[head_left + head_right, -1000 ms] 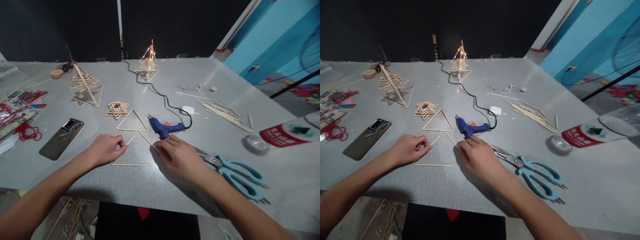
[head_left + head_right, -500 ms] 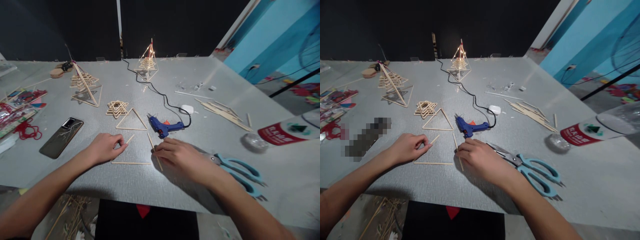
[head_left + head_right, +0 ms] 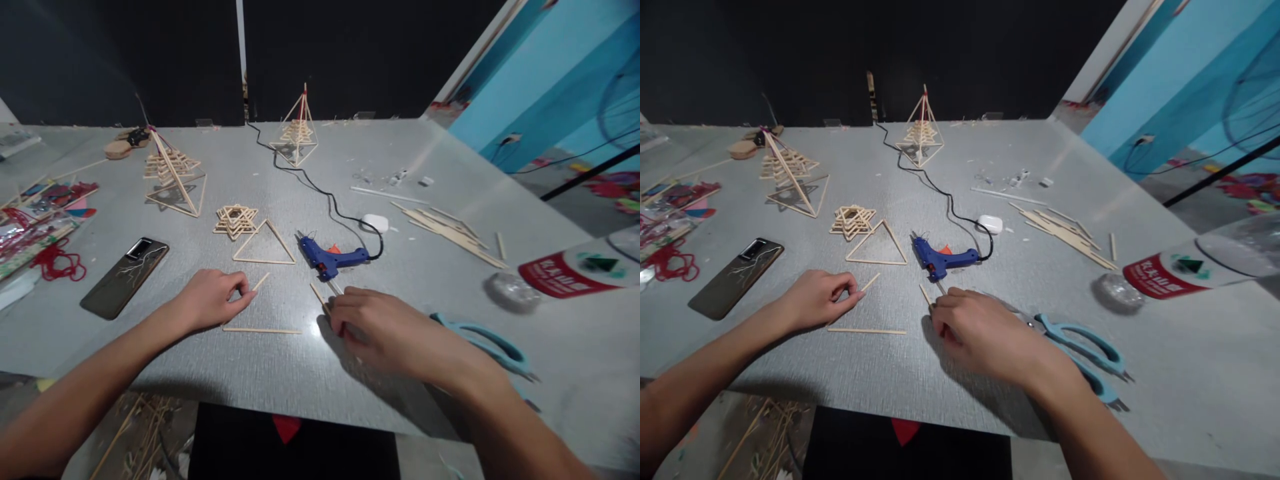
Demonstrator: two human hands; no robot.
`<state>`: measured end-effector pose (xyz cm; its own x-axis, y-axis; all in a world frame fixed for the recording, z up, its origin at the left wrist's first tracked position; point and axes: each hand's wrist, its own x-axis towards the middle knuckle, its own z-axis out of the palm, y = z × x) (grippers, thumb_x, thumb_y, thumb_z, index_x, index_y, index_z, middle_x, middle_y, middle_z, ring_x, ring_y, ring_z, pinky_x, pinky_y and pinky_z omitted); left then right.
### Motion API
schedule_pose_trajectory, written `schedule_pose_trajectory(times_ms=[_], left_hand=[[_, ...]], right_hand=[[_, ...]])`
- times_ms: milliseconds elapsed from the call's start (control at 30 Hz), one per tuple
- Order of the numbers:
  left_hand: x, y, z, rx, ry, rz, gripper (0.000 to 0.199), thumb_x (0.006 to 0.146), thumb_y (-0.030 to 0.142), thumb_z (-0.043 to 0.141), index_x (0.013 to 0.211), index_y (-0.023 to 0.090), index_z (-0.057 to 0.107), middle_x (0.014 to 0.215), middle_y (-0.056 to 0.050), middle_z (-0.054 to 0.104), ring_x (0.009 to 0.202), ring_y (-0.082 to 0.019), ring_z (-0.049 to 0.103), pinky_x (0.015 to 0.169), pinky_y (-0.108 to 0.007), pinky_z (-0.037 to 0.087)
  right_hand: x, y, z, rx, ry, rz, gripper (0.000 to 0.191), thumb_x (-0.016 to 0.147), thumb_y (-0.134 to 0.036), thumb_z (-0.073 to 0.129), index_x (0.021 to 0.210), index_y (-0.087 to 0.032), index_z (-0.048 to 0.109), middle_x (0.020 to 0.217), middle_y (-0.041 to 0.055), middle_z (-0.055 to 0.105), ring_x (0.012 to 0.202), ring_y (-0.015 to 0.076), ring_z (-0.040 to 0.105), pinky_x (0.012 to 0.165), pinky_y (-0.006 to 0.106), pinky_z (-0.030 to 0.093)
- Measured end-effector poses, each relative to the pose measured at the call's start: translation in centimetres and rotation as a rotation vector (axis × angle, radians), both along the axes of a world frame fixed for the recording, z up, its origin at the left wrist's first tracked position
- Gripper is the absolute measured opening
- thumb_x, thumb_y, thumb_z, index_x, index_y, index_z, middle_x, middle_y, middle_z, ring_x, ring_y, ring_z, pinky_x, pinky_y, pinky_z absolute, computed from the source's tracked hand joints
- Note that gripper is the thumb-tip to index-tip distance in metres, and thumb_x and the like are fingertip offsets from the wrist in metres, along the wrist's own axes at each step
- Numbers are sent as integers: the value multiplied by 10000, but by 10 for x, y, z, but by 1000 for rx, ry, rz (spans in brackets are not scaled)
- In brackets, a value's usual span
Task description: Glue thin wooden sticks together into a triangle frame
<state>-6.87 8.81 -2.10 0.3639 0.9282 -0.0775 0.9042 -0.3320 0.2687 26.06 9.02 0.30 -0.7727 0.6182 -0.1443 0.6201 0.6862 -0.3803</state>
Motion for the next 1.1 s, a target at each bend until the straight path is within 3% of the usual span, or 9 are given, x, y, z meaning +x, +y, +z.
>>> schedule_pose_trajectory(times_ms=[133,267,367,467,600,800,1100], left_hand=[[-1,0,-2,18,6,-7,309,987,499,532,897,238,670,599,38,570,572,-146,531,612,-273,262],[-2,0,-4,34,10,-9,301,989,494,531,908,239,669,606,38,589,567,-149,532,610,-275,265],[-2,0,-4,37,12,-11,308,991,501,531,897,242,668,602,41,595,557,-148,534,598,-274,261],[-2,1,-5,37,15,-8,314,991,511,535,886,247,668,588,45,589,551,-149,541,592,-272,261],[-3,1,-5,39,19,-9,313,993,513,536,893,248,670,590,47,594,549,-147,543,589,-272,266],[-4,1,-5,45,22,-11,321,993,515,535,891,241,668,591,47,595,549,-138,540,586,-272,274],[-2,0,-1,38,40,-28,309,1001,496,517,917,234,658,615,38,611,567,-150,562,596,-272,284]], right_hand=[[3,-5,5,-72,-99,-58,148,774,-99,613,801,-231,674,864,22,697,794,179,618,690,309,378],[-3,-10,11,18,-136,-162,213,854,-214,591,1047,-236,678,831,40,714,734,214,638,631,321,308],[-11,-13,10,75,-229,-243,287,914,-305,561,1161,-177,634,782,78,720,682,249,640,594,334,236],[-15,-14,8,58,-282,-244,247,859,-226,581,1088,-168,653,803,100,737,676,245,639,576,339,199],[-11,-14,8,6,-258,-211,159,814,-181,604,941,-220,693,761,55,724,651,197,601,573,327,208],[1,-14,8,-57,-249,-206,201,749,-138,627,886,-250,723,744,22,718,655,172,585,580,313,237],[-9,-15,3,87,-194,-182,120,792,-189,625,880,-227,696,675,40,690,582,197,593,545,329,194]])
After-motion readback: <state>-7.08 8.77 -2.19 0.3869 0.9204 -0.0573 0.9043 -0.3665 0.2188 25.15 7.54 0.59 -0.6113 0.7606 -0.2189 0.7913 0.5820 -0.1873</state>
